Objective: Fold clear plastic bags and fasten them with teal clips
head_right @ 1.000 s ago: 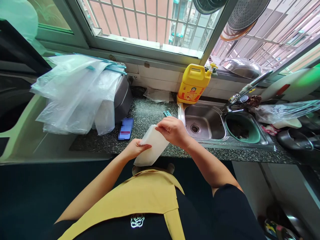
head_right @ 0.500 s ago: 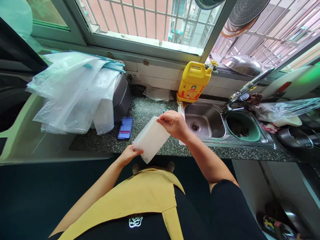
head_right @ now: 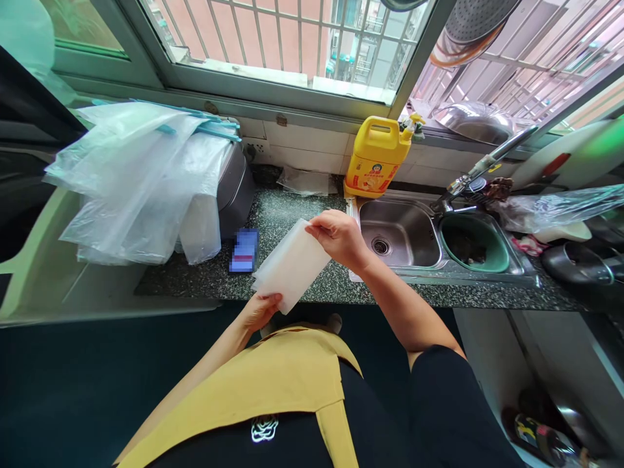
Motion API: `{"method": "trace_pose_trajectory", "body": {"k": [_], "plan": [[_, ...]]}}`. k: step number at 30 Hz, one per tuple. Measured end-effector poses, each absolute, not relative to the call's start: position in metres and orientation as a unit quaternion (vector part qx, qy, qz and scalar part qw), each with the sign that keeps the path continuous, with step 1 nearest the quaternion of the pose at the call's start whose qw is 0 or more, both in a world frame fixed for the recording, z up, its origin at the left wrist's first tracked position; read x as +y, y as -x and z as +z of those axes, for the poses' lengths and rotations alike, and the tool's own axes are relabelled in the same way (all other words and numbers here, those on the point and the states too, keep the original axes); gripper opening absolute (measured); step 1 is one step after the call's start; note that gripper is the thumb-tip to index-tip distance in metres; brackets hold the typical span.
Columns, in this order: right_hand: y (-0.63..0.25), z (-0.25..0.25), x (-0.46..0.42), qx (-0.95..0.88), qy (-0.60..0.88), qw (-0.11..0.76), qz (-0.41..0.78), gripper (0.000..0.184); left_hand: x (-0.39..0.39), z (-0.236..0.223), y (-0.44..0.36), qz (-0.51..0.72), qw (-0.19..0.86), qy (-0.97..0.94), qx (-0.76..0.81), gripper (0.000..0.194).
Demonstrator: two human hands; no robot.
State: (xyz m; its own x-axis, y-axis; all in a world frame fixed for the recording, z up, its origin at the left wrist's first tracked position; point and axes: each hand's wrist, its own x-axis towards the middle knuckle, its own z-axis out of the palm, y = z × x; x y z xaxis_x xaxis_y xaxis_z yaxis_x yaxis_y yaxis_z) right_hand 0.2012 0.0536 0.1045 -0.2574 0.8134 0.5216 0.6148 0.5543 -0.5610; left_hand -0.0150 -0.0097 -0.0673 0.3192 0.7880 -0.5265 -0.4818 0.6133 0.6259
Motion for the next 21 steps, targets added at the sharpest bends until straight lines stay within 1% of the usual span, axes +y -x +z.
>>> {"method": "trace_pose_trajectory", "body": {"k": [5, 9, 14, 18, 21], "plan": [[-0.2, 0.098, 0.054, -0.78, 0.458, 0.408, 0.123, 0.02, -0.011, -0.071, 0.013, 0.409, 0.78, -0.185, 0.437, 0.061], [-0.201, 0.099, 0.055, -0.779, 0.463, 0.404, 0.126, 0.02, -0.015, -0.07, 0.013, 0.388, 0.782, -0.225, 0.434, 0.054], [-0.203, 0.102, 0.055, -0.782, 0.457, 0.405, 0.128, 0.02, -0.02, -0.073, 0.01, 0.339, 0.773, -0.281, 0.457, 0.038], [-0.202, 0.101, 0.054, -0.793, 0.443, 0.398, 0.128, 0.02, -0.022, -0.08, 0.008, 0.327, 0.757, -0.307, 0.476, 0.039], [-0.201, 0.099, 0.052, -0.8, 0.436, 0.396, 0.12, 0.021, -0.015, -0.08, 0.021, 0.302, 0.75, -0.334, 0.485, 0.038]]}}
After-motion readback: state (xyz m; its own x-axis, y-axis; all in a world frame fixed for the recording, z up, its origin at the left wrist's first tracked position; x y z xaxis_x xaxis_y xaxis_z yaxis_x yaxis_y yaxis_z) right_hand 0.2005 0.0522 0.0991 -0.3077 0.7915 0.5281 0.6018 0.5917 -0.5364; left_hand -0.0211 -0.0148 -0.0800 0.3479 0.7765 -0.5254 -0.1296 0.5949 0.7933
